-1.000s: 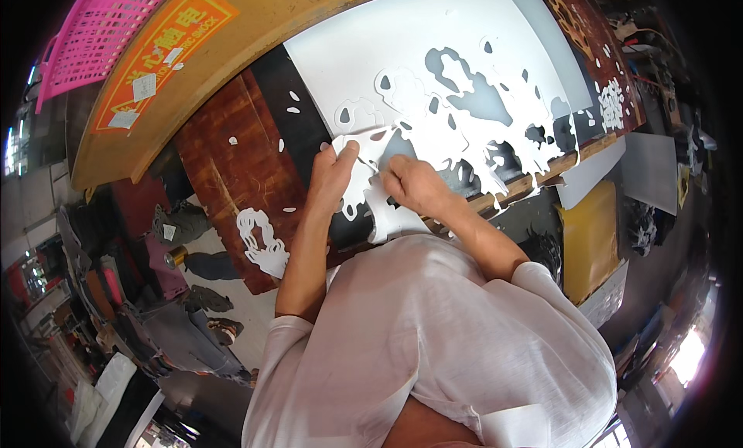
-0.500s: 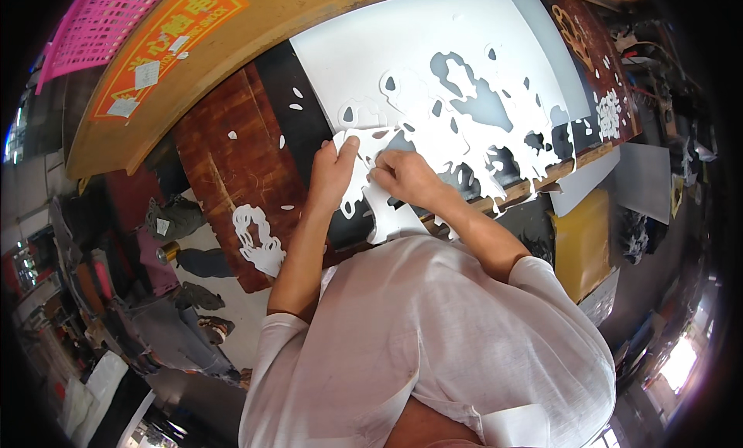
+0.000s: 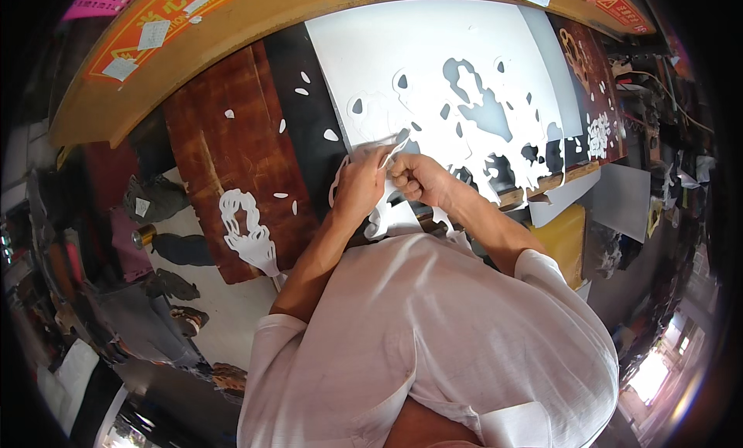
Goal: The person separates white paper cutouts from a larger sheet on a workbench, using both hands to peel and stack the pieces. The person then uses a wooden tool to press and separate additional cutouts, gathering them into a pile.
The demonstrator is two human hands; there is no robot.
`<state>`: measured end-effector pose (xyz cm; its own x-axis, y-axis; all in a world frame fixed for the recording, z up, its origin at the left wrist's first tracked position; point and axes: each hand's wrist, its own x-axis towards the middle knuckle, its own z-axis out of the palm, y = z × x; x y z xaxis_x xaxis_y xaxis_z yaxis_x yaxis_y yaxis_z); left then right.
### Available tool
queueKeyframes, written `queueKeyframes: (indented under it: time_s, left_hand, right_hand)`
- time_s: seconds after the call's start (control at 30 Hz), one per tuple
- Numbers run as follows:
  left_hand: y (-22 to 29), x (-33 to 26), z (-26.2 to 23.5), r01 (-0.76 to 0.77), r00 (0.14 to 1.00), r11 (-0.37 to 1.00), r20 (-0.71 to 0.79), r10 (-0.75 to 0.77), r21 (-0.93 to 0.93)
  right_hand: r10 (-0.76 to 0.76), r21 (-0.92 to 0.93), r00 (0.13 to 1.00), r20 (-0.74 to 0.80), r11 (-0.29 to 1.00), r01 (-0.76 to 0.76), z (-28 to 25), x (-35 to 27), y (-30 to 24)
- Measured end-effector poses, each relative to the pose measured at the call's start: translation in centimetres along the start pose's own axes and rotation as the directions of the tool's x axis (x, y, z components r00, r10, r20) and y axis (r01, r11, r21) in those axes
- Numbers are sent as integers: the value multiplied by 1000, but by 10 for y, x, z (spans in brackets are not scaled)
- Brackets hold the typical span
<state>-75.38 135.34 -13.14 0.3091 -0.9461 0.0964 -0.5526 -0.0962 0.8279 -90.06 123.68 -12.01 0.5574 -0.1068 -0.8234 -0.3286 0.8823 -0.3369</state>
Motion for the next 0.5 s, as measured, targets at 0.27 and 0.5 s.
queueKeyframes:
  time_s: [0.27,0.5]
  left_hand:
    - [6,-1,-14,162,983,977,116,-146,-142]
    - [7,1,-4,123,992,986,30,-121,-112]
  right_hand:
    - [-25,-162,999,22,986,28,-8,-6,-13]
    - [-132,-513,986,-105,856,60,1,-8,-16]
